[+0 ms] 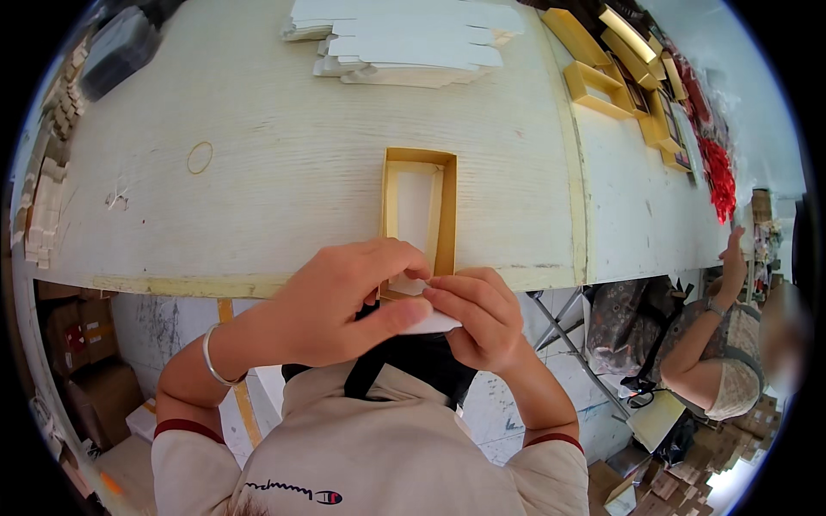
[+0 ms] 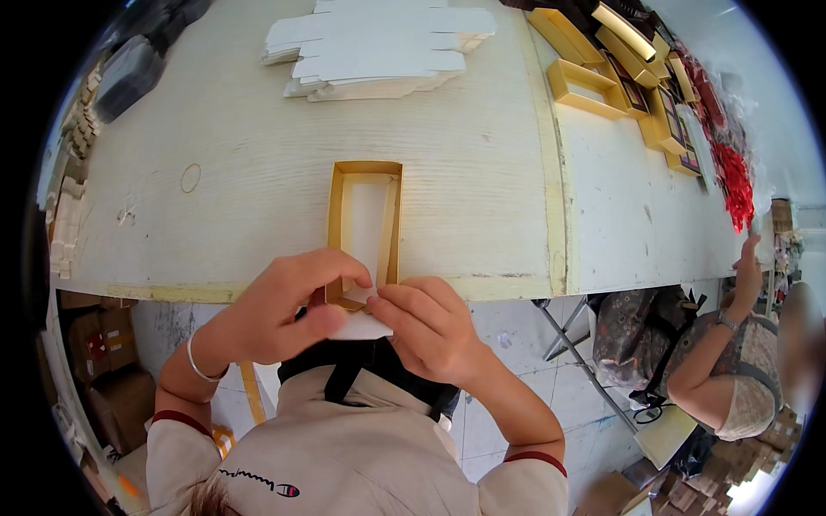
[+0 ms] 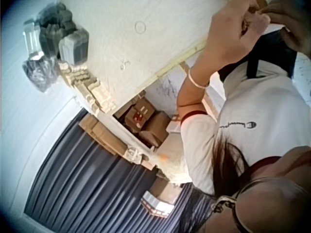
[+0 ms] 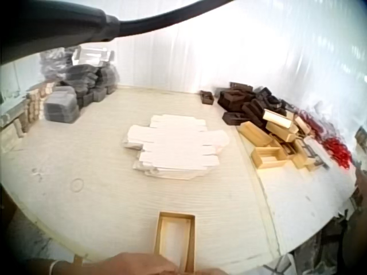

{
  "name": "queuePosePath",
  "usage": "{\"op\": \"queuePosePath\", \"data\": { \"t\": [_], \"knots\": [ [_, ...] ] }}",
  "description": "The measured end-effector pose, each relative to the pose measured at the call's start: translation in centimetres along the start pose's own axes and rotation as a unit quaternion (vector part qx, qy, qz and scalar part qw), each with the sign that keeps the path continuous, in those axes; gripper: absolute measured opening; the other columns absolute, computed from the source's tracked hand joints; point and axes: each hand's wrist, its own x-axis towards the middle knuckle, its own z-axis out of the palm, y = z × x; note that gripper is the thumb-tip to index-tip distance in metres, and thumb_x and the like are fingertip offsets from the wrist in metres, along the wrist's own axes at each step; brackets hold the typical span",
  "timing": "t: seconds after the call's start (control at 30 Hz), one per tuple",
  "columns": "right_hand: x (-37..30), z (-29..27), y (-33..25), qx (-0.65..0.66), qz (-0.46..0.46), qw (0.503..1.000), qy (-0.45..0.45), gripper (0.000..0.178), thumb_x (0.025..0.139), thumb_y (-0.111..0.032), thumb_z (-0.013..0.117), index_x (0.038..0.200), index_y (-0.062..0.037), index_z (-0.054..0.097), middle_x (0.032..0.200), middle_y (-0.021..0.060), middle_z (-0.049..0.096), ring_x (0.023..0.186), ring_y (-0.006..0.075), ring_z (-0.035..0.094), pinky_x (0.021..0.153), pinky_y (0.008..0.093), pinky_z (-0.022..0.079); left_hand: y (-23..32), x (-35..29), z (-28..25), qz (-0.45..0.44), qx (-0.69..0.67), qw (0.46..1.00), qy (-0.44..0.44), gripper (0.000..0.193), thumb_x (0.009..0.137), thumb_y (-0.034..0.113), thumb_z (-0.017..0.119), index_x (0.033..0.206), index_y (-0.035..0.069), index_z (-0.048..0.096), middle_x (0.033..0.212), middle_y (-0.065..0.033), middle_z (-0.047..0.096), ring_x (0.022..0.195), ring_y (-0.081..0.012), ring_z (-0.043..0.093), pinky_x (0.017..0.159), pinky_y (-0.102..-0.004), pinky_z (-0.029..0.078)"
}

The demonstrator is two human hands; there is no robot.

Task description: The person folds flat white cardboard pieces into small rectangular boxes by hand. They repeatedly pick up a piece, fold the sides, and place the finished box on a growing stack on the table.

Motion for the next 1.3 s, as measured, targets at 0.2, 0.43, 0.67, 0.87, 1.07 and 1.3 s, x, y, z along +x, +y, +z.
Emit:
{"op": "queuePosePath", "data": {
  "t": [0.2, 0.43, 0.67, 0.87, 1.07, 1.3],
  "knots": [
    [0.1, 0.7, -0.2, 0.101, 0.088, 0.99, 0.052, 0.032, 0.071, 0.011, 0.069, 0.101, 0.0002, 0.062, 0.098, 0.0151, 0.064, 0.078, 0.0274, 0.061, 0.064, 0.0334, 0.049, -0.9, -0.6, 0.0, 0.039, 0.036, 0.998, -0.035, 0.025, 0.091, 0.014, 0.06, 0.111, 0.0, 0.053, 0.106, -0.0133, 0.064, 0.078, -0.0178, 0.06, 0.066, -0.0268, 0.049],
    [-0.2, 2.0, -0.5, 0.181, 0.144, 0.963, 0.14, 0.033, 0.082, 0.008, 0.067, 0.112, -0.0012, 0.057, 0.104, 0.0175, 0.062, 0.075, 0.0222, 0.061, 0.061, 0.031, 0.05, -2.7, -0.5, 3.1, 0.117, -0.042, 0.978, 0.166, 0.021, 0.087, 0.003, 0.063, 0.104, 0.004, 0.052, 0.112, -0.0139, 0.06, 0.07, -0.0304, 0.061, 0.059, -0.0351, 0.049],
    [-0.4, 1.5, -0.3, -0.136, -0.042, 0.989, 0.045, 0.032, 0.072, 0.002, 0.07, 0.103, 0.0073, 0.063, 0.108, 0.0171, 0.058, 0.068, 0.021, 0.055, 0.056, 0.0306, 0.046, -1.9, -1.3, 3.2, 0.159, 0.191, 0.95, 0.189, 0.017, 0.082, 0.003, 0.069, 0.095, 0.002, 0.057, 0.109, -0.0129, 0.06, 0.073, -0.0233, 0.062, 0.056, -0.0312, 0.05],
    [1.3, 0.4, -1.4, -0.173, 0.011, 0.983, -0.06, 0.033, 0.068, -0.006, 0.065, 0.099, 0.0029, 0.06, 0.094, 0.0113, 0.057, 0.07, 0.0203, 0.053, 0.058, 0.0297, 0.041, -2.3, -1.7, 4.1, 0.186, 0.35, 0.897, 0.195, 0.018, 0.074, 0.002, 0.074, 0.087, -0.001, 0.064, 0.091, -0.0113, 0.061, 0.068, -0.0229, 0.06, 0.054, -0.0311, 0.049],
    [3.3, -0.7, -2.2, -0.148, 0.101, 0.964, -0.196, 0.015, 0.07, -0.003, 0.063, 0.083, -0.0023, 0.054, 0.076, 0.0063, 0.045, 0.065, 0.0215, 0.05, 0.059, 0.0331, 0.04, -0.3, -1.3, 3.5, 0.098, 0.399, 0.906, 0.1, 0.013, 0.078, 0.005, 0.069, 0.081, 0.0, 0.057, 0.078, -0.0092, 0.056, 0.064, -0.0235, 0.057, 0.052, -0.0321, 0.046],
    [4.0, -2.3, -2.1, -0.215, 0.041, 0.951, -0.22, 0.01, 0.071, -0.005, 0.061, 0.078, -0.0042, 0.054, 0.086, 0.008, 0.045, 0.075, 0.0187, 0.049, 0.06, 0.0289, 0.037, 0.3, -0.9, 2.8, 0.058, 0.434, 0.899, 0.024, 0.01, 0.082, 0.007, 0.064, 0.08, 0.003, 0.055, 0.074, -0.0077, 0.052, 0.064, -0.0218, 0.057, 0.051, -0.0315, 0.046]
  ]
}}
